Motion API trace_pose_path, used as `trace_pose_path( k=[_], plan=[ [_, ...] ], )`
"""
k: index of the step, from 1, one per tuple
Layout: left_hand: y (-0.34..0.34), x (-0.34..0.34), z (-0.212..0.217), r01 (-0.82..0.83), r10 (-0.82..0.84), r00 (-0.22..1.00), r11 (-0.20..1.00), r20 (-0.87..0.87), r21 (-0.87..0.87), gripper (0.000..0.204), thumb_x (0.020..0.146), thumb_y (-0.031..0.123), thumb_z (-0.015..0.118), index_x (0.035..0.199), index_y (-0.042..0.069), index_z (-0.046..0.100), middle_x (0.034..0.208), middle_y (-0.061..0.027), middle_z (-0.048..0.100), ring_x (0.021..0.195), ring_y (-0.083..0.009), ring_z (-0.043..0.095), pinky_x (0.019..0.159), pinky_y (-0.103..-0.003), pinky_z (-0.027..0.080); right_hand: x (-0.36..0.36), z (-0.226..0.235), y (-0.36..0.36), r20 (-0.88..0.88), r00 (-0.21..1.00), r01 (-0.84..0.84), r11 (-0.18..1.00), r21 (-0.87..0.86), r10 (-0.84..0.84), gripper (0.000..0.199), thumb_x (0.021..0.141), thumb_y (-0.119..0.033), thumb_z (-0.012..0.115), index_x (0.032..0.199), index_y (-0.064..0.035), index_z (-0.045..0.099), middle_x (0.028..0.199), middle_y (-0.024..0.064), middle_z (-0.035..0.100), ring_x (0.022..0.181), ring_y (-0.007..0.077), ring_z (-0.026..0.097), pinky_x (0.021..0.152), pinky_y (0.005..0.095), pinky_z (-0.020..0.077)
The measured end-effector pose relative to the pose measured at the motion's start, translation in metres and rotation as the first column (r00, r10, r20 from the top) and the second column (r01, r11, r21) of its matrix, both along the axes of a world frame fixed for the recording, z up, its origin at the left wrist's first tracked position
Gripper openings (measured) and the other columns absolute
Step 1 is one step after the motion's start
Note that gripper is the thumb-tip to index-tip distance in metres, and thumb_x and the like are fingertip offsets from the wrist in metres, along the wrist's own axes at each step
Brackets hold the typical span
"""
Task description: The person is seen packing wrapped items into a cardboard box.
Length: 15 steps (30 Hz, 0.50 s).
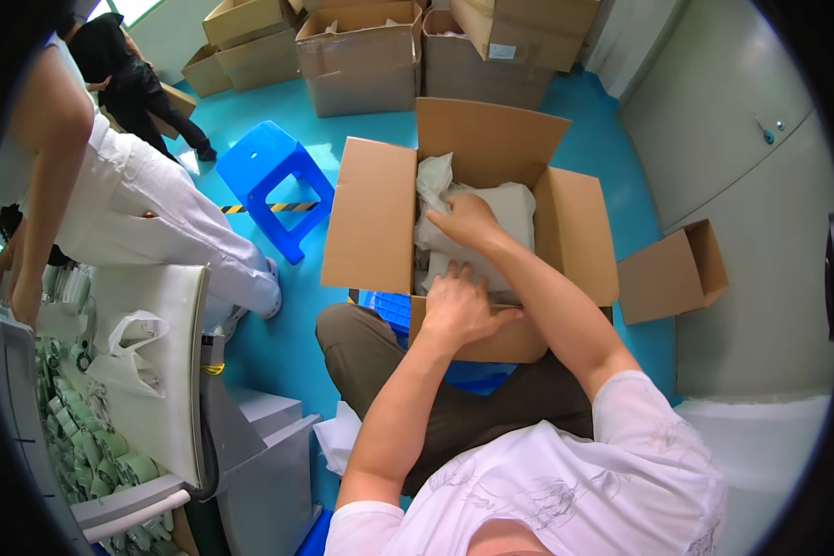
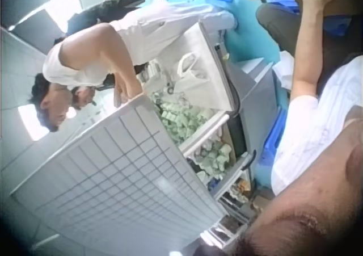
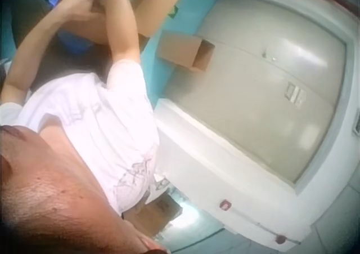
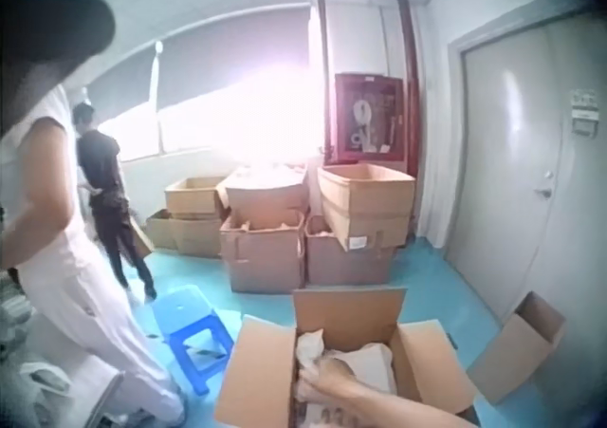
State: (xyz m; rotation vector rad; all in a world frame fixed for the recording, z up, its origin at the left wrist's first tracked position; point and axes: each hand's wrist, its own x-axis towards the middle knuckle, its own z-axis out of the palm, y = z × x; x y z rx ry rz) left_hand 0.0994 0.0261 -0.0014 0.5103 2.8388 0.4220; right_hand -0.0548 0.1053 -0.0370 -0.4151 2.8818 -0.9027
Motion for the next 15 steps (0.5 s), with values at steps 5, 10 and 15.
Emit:
trace_pose_path(
  k=[5, 10, 15],
  plan=[
    [0.0, 0.002, -0.004, -0.036, 0.036, 0.998, 0.999, -0.06, -0.001, 0.1, 0.085, 0.083, 0.051, 0.137, -0.001, 0.063, 0.145, -0.0287, 0.056, 0.141, -0.0447, 0.047, 0.114, -0.052, 0.039, 0.061, 0.016, 0.056, -0.051, 0.999, 0.016, 1.0, -0.004, -0.016, 0.05, 0.088, -0.038, 0.071, 0.118, 0.002, 0.074, 0.114, 0.0283, 0.07, 0.107, 0.0429, 0.068, 0.099, 0.0453, 0.0526],
    [0.008, -0.003, -0.01, -0.016, 0.017, 0.997, 1.0, -0.076, 0.006, 0.101, 0.082, 0.083, 0.057, 0.136, -0.002, 0.064, 0.143, -0.0274, 0.057, 0.141, -0.0433, 0.046, 0.112, -0.051, 0.04, 0.075, -0.001, 0.095, 0.004, 0.985, -0.168, 0.963, 0.209, 0.171, 0.039, 0.089, -0.029, 0.072, 0.117, -0.0015, 0.075, 0.115, 0.0257, 0.069, 0.113, 0.0411, 0.063, 0.101, 0.0459, 0.0508],
    [0.002, 0.001, -0.016, -0.003, 0.01, 0.977, 0.999, -0.213, 0.037, 0.093, 0.085, 0.075, 0.061, 0.131, -0.006, 0.065, 0.131, -0.0265, 0.066, 0.132, -0.0423, 0.055, 0.112, -0.048, 0.041, 0.081, 0.007, 0.091, -0.056, 0.985, -0.158, 0.98, 0.12, 0.165, 0.037, 0.089, -0.025, 0.072, 0.115, -0.0001, 0.074, 0.113, 0.0245, 0.069, 0.112, 0.0404, 0.063, 0.099, 0.0459, 0.0514]
  ],
)
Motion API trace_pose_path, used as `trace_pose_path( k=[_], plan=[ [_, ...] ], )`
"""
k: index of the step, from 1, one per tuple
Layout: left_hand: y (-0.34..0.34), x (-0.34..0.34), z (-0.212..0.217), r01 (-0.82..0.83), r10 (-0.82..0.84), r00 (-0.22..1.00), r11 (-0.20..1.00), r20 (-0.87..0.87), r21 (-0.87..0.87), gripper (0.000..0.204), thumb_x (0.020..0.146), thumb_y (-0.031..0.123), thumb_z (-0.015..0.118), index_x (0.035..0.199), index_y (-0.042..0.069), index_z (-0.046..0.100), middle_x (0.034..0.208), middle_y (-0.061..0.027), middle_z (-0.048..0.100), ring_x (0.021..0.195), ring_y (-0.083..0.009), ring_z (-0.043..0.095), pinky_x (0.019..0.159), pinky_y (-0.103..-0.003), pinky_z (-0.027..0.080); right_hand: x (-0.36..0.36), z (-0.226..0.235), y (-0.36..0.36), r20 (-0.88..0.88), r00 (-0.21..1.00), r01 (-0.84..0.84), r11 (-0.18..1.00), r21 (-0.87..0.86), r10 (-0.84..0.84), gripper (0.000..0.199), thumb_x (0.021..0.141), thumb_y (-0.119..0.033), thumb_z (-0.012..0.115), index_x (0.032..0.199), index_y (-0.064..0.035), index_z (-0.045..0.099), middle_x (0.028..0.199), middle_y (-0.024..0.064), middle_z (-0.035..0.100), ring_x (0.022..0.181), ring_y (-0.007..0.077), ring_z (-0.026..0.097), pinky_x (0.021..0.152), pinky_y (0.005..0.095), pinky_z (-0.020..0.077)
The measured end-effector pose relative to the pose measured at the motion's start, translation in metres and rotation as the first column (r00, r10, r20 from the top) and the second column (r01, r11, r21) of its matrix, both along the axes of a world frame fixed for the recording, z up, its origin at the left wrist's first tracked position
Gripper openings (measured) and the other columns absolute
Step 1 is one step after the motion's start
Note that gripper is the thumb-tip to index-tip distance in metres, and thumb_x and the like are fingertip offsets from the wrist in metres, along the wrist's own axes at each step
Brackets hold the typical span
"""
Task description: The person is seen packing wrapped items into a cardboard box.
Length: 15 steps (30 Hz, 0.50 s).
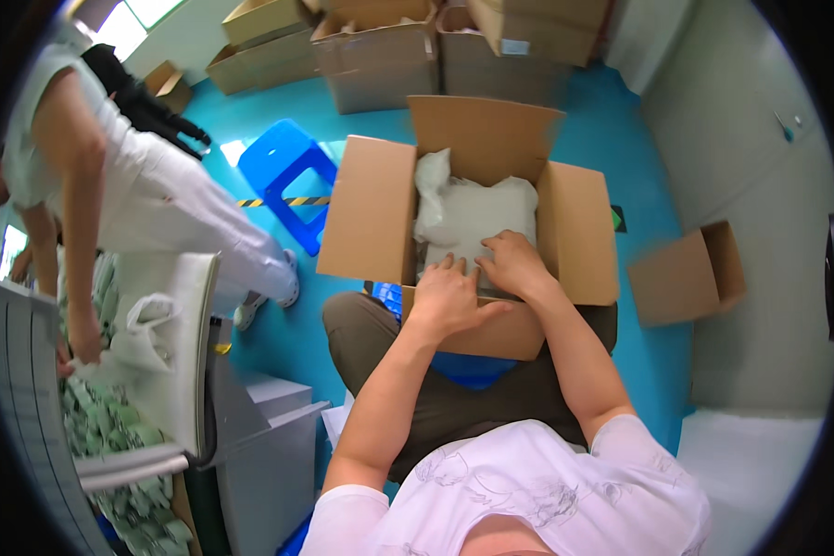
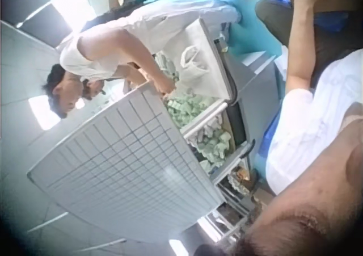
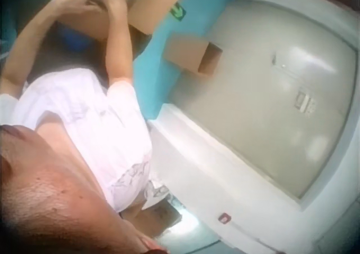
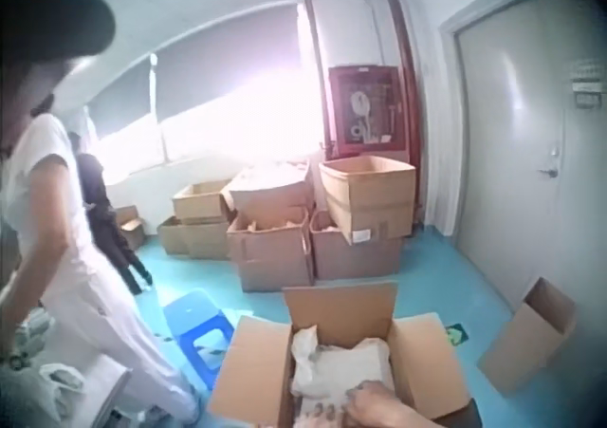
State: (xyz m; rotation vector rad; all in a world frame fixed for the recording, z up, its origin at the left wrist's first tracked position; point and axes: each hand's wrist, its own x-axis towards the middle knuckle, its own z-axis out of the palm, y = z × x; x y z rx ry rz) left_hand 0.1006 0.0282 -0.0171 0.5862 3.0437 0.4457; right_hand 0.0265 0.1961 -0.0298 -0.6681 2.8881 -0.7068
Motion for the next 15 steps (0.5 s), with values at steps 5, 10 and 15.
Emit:
trace_pose_path(
  k=[5, 10, 15],
  plan=[
    [-0.016, 0.03, 0.013, 0.14, 0.037, 0.921, 0.896, -0.387, 0.42, 0.046, 0.083, 0.033, 0.079, 0.11, -0.003, 0.069, 0.112, -0.0216, 0.069, 0.112, -0.0401, 0.064, 0.1, -0.047, 0.049, 0.012, 0.003, -0.003, -0.229, 0.973, -0.084, 0.98, -0.18, 0.042, 0.029, 0.089, -0.02, 0.072, 0.108, 0.0011, 0.074, 0.11, 0.0239, 0.07, 0.106, 0.0403, 0.065, 0.097, 0.047, 0.051],
    [-0.046, 0.093, 0.026, -0.015, 0.312, 0.778, 0.877, -0.545, 0.48, 0.029, 0.079, 0.017, 0.082, 0.101, 0.002, 0.07, 0.093, -0.0141, 0.069, 0.087, -0.0327, 0.067, 0.08, -0.043, 0.055, 0.035, 0.032, 0.011, -0.384, 0.921, -0.056, 0.952, -0.302, -0.068, 0.017, 0.091, -0.01, 0.07, 0.103, 0.0012, 0.073, 0.105, 0.0184, 0.07, 0.1, 0.0372, 0.066, 0.088, 0.0454, 0.0537],
    [-0.164, 0.144, 0.072, -0.504, 0.626, 0.172, 0.719, -0.761, 0.478, 0.007, 0.091, -0.001, 0.067, 0.092, 0.004, 0.063, 0.084, -0.0096, 0.062, 0.07, -0.0246, 0.057, 0.064, -0.035, 0.046, 0.044, 0.037, 0.007, -0.511, 0.854, -0.11, 0.926, -0.361, -0.098, 0.012, 0.091, -0.004, 0.071, 0.102, -0.0012, 0.074, 0.102, 0.0155, 0.07, 0.094, 0.0327, 0.068, 0.079, 0.0418, 0.0552]
  ],
)
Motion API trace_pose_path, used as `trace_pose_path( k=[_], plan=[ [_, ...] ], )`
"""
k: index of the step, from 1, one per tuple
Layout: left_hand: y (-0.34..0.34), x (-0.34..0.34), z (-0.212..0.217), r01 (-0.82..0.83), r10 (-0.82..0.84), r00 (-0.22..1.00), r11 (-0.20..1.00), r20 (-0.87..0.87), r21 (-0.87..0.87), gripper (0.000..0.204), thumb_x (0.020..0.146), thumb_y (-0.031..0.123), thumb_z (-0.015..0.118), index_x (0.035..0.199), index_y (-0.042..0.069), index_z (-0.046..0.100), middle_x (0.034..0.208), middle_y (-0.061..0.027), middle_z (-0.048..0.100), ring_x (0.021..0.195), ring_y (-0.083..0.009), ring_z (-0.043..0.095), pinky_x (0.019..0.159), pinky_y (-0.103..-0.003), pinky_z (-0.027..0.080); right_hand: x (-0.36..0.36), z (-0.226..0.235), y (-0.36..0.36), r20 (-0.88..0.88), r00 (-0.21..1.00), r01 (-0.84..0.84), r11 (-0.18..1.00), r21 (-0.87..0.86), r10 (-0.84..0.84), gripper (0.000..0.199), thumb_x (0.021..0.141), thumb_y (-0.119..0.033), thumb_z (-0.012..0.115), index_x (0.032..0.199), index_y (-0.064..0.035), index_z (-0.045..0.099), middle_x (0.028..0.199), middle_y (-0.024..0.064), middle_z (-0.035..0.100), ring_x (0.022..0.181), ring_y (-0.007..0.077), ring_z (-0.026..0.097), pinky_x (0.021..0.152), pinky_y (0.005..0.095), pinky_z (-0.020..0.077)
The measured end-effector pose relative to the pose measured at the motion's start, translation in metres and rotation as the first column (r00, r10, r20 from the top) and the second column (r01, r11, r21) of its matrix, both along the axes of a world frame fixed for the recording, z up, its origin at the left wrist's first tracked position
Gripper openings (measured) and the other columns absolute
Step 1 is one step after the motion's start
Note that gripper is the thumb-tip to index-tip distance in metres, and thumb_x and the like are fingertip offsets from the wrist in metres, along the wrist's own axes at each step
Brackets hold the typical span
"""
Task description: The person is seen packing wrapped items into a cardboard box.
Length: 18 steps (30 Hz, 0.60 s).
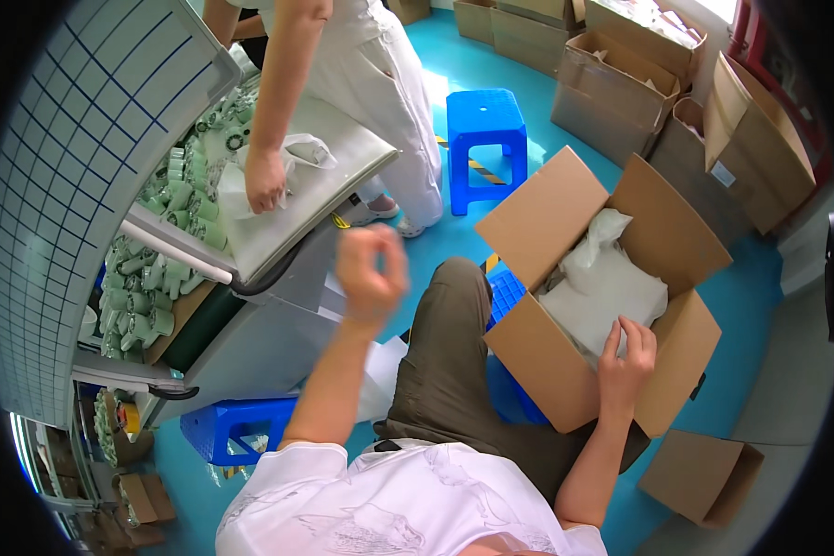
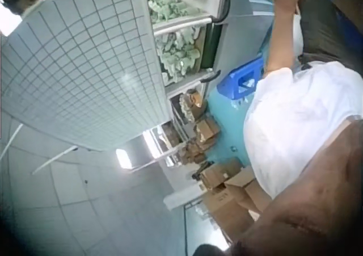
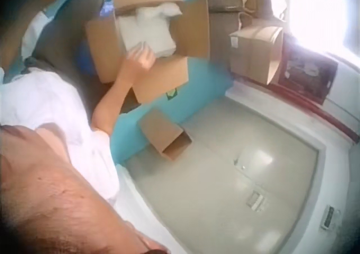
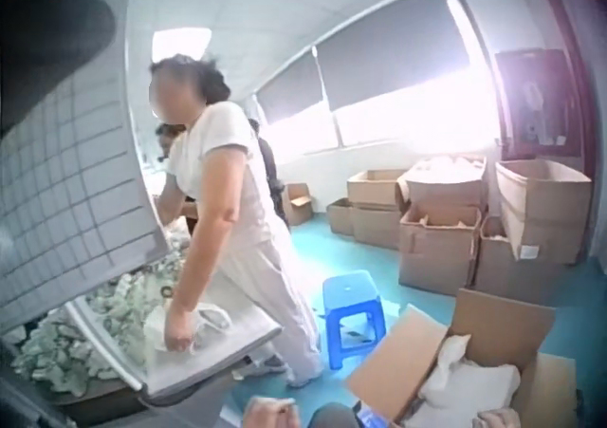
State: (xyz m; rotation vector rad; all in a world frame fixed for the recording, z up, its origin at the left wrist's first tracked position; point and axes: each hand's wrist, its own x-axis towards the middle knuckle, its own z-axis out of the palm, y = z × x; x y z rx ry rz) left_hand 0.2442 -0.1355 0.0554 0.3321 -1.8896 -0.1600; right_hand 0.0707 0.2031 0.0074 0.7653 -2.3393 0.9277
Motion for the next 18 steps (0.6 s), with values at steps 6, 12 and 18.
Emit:
trace_pose_path(
  k=[6, 12, 18],
  plan=[
    [-0.161, 0.078, 0.043, -0.648, 0.695, 0.703, 0.713, -0.148, 0.269, 0.029, 0.101, 0.02, 0.062, 0.117, -0.004, 0.063, 0.105, -0.021, 0.065, 0.097, -0.0366, 0.064, 0.084, -0.044, 0.053, 0.013, 0.008, 0.006, -0.036, 0.997, -0.069, 0.991, -0.11, 0.066, 0.011, 0.089, 0.001, 0.073, 0.1, -0.001, 0.073, 0.097, 0.0138, 0.069, 0.088, 0.0299, 0.067, 0.074, 0.0388, 0.055],
    [-0.276, 0.103, 0.052, -0.861, 0.63, 0.508, 0.37, 0.587, 0.349, 0.051, 0.093, 0.042, 0.067, 0.105, -0.008, 0.073, 0.112, -0.034, 0.069, 0.109, -0.0455, 0.067, 0.092, -0.05, 0.052, 0.021, 0.005, 0.011, -0.029, 0.995, -0.099, 0.988, -0.123, 0.096, 0.012, 0.088, 0.003, 0.073, 0.099, -0.0002, 0.073, 0.095, 0.0139, 0.069, 0.086, 0.0297, 0.067, 0.073, 0.0383, 0.0548],
    [-0.326, 0.111, 0.016, -0.842, 0.483, 0.509, 0.449, 0.712, 0.297, 0.063, 0.085, 0.051, 0.061, 0.107, -0.007, 0.075, 0.108, -0.0343, 0.07, 0.103, -0.0495, 0.069, 0.09, -0.051, 0.054, 0.024, 0.01, 0.004, -0.023, 0.991, -0.132, 0.985, -0.113, 0.131, 0.013, 0.087, 0.003, 0.074, 0.1, 0.0, 0.072, 0.095, 0.0142, 0.069, 0.086, 0.0299, 0.067, 0.073, 0.0384, 0.0547]
  ],
)
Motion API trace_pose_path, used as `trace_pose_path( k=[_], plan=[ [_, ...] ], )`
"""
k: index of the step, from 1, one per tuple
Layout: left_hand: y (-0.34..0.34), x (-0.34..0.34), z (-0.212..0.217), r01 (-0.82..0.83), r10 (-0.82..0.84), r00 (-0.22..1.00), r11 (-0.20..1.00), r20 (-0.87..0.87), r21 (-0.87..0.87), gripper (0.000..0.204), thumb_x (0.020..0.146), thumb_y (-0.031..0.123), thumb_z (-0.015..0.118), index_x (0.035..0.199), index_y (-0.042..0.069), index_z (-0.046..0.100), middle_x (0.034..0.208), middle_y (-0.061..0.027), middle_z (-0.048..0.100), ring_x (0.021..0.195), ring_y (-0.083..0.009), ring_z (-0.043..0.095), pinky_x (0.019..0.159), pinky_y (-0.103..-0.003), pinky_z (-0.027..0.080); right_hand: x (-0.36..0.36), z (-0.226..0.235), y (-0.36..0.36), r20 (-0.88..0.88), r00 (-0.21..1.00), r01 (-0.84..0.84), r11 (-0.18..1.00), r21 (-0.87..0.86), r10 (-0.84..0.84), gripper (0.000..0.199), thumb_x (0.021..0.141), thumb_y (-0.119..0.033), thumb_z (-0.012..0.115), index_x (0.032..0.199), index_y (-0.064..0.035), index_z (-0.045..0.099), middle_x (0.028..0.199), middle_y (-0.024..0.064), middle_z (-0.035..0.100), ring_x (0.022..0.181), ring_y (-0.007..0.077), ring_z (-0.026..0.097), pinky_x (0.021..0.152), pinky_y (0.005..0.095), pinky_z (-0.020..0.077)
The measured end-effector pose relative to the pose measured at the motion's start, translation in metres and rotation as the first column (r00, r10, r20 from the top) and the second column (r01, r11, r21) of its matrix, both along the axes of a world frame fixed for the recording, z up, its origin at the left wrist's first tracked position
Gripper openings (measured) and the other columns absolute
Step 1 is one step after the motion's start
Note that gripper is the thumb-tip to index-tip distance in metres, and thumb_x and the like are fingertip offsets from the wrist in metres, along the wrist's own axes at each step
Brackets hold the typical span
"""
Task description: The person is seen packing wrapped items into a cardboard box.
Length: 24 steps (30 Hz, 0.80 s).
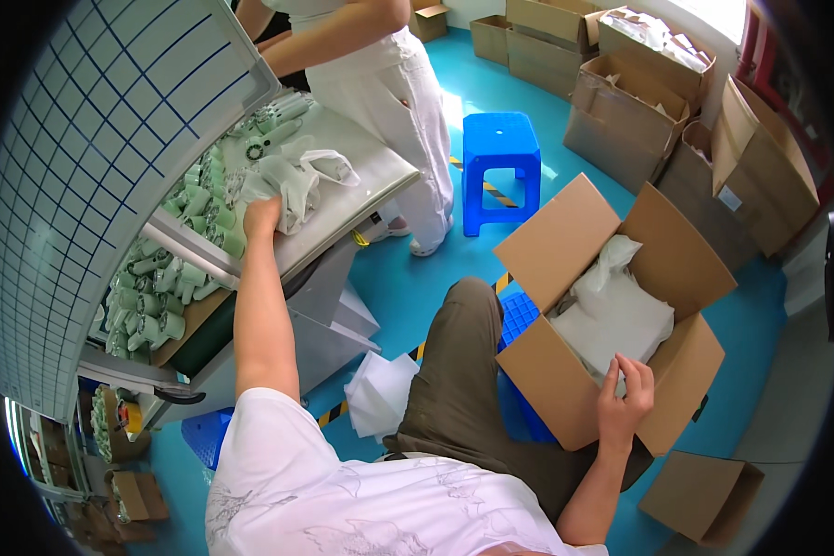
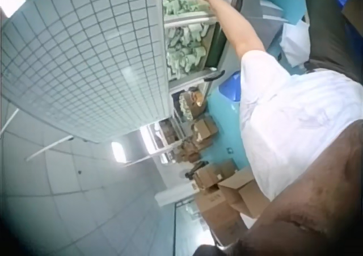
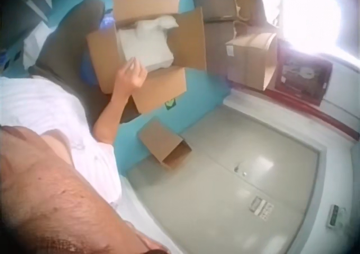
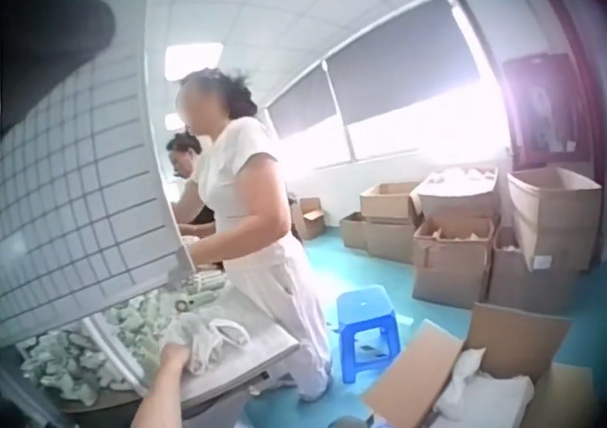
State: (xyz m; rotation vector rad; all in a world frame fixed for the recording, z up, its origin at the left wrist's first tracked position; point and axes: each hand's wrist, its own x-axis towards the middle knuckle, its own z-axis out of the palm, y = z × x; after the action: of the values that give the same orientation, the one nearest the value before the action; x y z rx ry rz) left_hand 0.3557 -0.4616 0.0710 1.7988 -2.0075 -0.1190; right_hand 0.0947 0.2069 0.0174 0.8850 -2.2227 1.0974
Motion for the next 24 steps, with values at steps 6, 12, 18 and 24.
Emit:
trace_pose_path(
  k=[6, 12, 18, 24],
  plan=[
    [0.018, 0.012, 0.004, 0.027, -0.001, 0.924, 0.998, -0.383, 0.062, 0.062, 0.078, 0.041, 0.071, 0.105, -0.015, 0.072, 0.11, -0.0329, 0.072, 0.1, -0.0415, 0.073, 0.085, -0.045, 0.054, 0.005, 0.008, -0.006, -0.011, 0.998, -0.058, 0.998, 0.008, 0.058, 0.014, 0.086, 0.004, 0.074, 0.1, -0.0001, 0.072, 0.095, 0.0141, 0.069, 0.086, 0.0295, 0.067, 0.073, 0.0382, 0.055],
    [0.136, 0.012, 0.026, 0.285, -0.055, 0.192, 0.959, -0.98, 0.002, 0.042, 0.09, 0.026, 0.072, 0.119, -0.004, 0.067, 0.106, -0.0093, 0.07, 0.086, -0.0218, 0.069, 0.075, -0.035, 0.054, 0.022, 0.018, -0.02, -0.013, 0.989, -0.145, 0.989, 0.012, 0.145, 0.016, 0.085, 0.004, 0.074, 0.101, -0.0011, 0.073, 0.095, 0.0139, 0.069, 0.084, 0.0295, 0.067, 0.071, 0.0384, 0.0555],
    [0.314, -0.048, 0.048, 0.567, 0.215, 0.275, 0.751, -0.937, 0.339, 0.042, 0.091, 0.02, 0.068, 0.122, -0.008, 0.064, 0.099, -0.0135, 0.07, 0.084, -0.0233, 0.069, 0.075, -0.036, 0.055, 0.039, 0.036, -0.056, -0.207, 0.921, -0.319, 0.944, 0.081, 0.33, 0.03, 0.081, 0.008, 0.071, 0.109, -0.0034, 0.073, 0.103, 0.0156, 0.071, 0.084, 0.0292, 0.069, 0.074, 0.0354, 0.0568],
    [0.412, -0.072, 0.01, 0.886, 0.223, 0.377, 0.195, -0.899, 0.421, 0.037, 0.094, 0.023, 0.064, 0.115, -0.007, 0.062, 0.086, -0.0159, 0.07, 0.066, -0.0237, 0.069, 0.054, -0.034, 0.057, 0.053, 0.063, -0.084, -0.508, 0.742, -0.337, 0.898, 0.282, 0.438, 0.036, 0.092, -0.017, 0.065, 0.126, -0.0092, 0.07, 0.131, 0.0078, 0.063, 0.085, 0.0138, 0.059, 0.067, 0.0258, 0.0478]
  ],
)
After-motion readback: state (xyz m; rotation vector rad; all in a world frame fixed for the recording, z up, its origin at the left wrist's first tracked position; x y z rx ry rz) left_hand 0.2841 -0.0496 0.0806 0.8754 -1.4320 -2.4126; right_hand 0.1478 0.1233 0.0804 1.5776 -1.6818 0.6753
